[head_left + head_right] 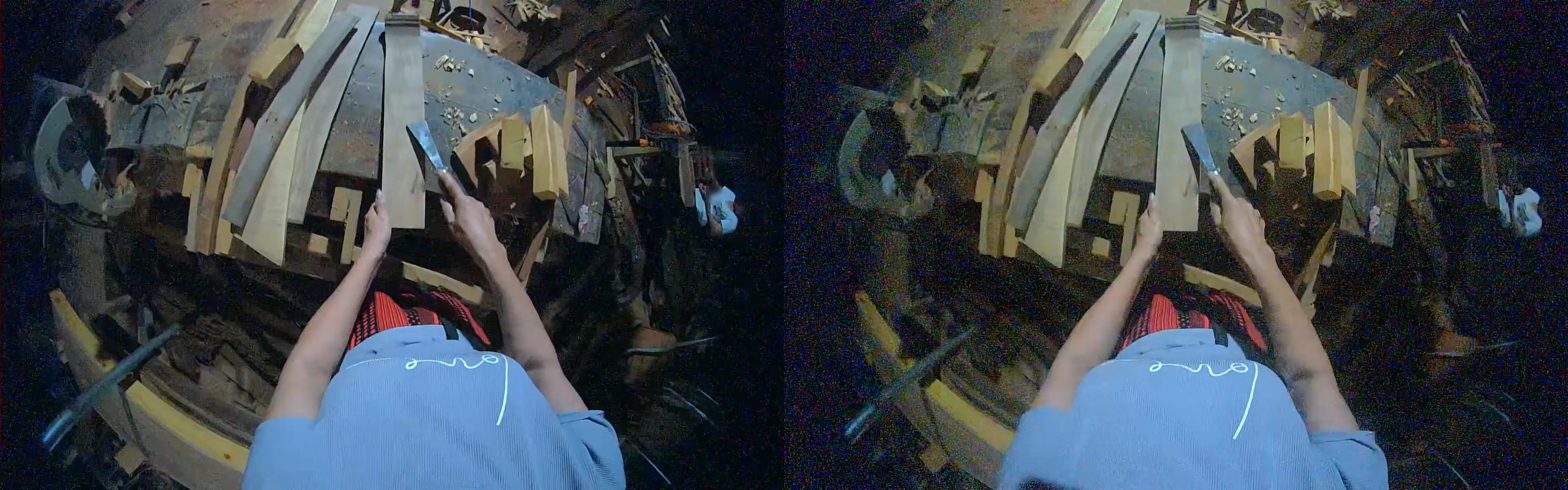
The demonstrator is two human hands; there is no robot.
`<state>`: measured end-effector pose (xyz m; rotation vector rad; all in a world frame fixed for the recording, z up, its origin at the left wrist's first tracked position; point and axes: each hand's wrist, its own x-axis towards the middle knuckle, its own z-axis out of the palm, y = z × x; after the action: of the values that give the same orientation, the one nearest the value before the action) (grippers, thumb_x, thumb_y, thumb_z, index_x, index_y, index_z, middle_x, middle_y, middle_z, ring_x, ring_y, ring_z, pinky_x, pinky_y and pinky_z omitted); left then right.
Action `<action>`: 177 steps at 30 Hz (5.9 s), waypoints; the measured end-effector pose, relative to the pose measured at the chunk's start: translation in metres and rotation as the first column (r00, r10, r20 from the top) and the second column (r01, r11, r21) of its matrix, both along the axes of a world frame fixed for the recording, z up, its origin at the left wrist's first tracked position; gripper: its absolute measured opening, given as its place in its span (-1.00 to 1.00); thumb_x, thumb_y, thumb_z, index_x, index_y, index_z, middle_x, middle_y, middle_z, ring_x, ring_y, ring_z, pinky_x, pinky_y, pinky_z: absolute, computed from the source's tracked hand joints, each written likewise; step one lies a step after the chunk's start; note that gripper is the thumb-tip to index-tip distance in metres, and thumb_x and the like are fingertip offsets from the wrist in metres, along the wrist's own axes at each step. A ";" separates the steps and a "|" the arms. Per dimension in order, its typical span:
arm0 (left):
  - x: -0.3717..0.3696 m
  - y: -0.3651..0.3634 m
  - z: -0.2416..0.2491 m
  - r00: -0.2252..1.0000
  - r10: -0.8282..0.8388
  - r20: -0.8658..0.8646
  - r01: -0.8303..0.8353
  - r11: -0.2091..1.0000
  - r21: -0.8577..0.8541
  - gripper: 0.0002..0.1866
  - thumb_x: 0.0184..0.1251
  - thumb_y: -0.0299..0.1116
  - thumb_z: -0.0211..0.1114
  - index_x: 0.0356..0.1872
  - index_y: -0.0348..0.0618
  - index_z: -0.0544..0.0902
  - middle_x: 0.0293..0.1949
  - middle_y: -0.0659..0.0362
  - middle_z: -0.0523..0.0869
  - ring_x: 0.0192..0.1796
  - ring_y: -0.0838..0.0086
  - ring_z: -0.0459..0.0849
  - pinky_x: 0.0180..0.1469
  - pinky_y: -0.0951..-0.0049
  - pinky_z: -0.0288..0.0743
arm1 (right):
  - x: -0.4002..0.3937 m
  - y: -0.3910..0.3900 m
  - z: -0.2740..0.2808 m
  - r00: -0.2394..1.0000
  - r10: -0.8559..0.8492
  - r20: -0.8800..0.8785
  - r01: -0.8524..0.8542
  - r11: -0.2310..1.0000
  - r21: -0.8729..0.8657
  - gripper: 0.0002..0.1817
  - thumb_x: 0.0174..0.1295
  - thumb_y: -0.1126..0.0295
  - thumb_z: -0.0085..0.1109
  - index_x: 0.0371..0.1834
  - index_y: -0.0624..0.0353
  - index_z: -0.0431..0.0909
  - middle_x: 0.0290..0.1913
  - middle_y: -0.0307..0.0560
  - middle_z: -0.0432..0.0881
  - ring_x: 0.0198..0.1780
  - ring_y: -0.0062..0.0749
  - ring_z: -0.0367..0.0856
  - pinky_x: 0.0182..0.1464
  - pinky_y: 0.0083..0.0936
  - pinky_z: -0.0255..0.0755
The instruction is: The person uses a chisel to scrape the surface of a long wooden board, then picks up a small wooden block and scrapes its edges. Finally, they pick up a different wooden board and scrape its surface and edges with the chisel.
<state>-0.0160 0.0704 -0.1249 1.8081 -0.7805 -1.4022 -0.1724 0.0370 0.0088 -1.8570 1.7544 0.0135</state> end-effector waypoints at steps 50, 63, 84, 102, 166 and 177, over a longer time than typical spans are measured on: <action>0.000 0.006 0.013 0.984 0.013 0.176 0.000 0.997 -0.075 -0.34 0.30 0.12 -0.31 -0.17 -0.39 0.47 -0.24 -0.23 0.54 -0.10 -0.07 0.47 -0.09 0.19 0.30 | 0.013 -0.188 -0.047 0.991 0.121 -0.055 -0.130 0.971 -0.202 -0.56 0.13 0.30 -0.16 0.14 -0.14 0.18 -0.26 0.25 0.53 -0.19 0.13 0.49 -0.14 -0.07 0.36; -0.003 0.003 0.015 0.986 -0.042 0.161 0.048 0.998 -0.037 -0.34 0.31 0.09 -0.31 0.00 -0.40 0.40 -0.05 -0.19 0.49 0.03 0.03 0.43 0.06 0.29 0.25 | 0.026 -0.177 -0.051 0.997 0.081 -0.016 -0.083 0.978 -0.191 -0.52 0.13 0.28 -0.12 0.17 -0.20 0.12 -0.25 0.26 0.52 -0.18 0.16 0.49 -0.13 -0.03 0.35; -0.002 0.006 0.000 0.979 -0.064 0.194 0.070 0.997 -0.027 -0.31 0.28 0.15 -0.34 -0.12 -0.38 0.44 -0.20 -0.23 0.53 -0.08 -0.06 0.46 -0.07 0.18 0.31 | 0.029 -0.177 -0.066 0.999 0.006 -0.050 -0.013 0.988 -0.151 -0.49 0.13 0.22 -0.14 0.20 -0.31 0.08 -0.17 0.24 0.51 -0.11 0.17 0.46 -0.07 -0.02 0.32; -0.003 0.003 -0.021 0.982 -0.079 -0.174 0.091 0.994 0.057 -0.22 0.22 0.24 -0.31 0.03 -0.38 0.38 0.03 -0.14 0.44 0.16 0.13 0.34 0.15 0.30 0.20 | -0.020 -0.060 -0.024 0.972 0.186 0.146 -0.150 0.963 -0.224 -0.48 0.17 0.25 -0.09 0.23 -0.12 0.08 -0.22 0.27 0.51 -0.19 0.14 0.49 -0.17 -0.15 0.36; -0.035 0.019 0.011 0.493 0.149 -0.857 -0.191 0.980 0.061 -0.35 0.23 0.16 -0.15 0.11 -0.22 0.28 0.06 0.13 0.43 0.08 0.36 0.43 0.13 0.34 0.29 | -0.033 0.054 0.013 0.967 0.250 -0.055 -0.248 0.968 0.046 -0.33 0.10 0.30 -0.01 0.28 -0.38 -0.06 -0.49 0.20 0.46 -0.40 0.12 0.51 -0.35 -0.05 0.40; -0.042 0.025 -0.042 0.637 0.087 -0.766 -0.184 0.982 -0.041 -0.40 0.25 0.09 -0.09 0.08 -0.25 0.31 0.00 0.12 0.48 0.04 0.42 0.45 0.12 0.38 0.28 | -0.014 0.010 -0.003 0.976 0.208 -0.059 -0.206 0.978 0.039 -0.43 0.12 0.39 -0.05 0.23 -0.21 0.06 -0.39 0.23 0.52 -0.31 0.14 0.49 -0.30 -0.09 0.36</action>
<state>-0.0576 0.0952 -0.1672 0.9708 -0.2455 -1.7660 -0.1861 0.0472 0.0054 -2.0277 1.5835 0.1822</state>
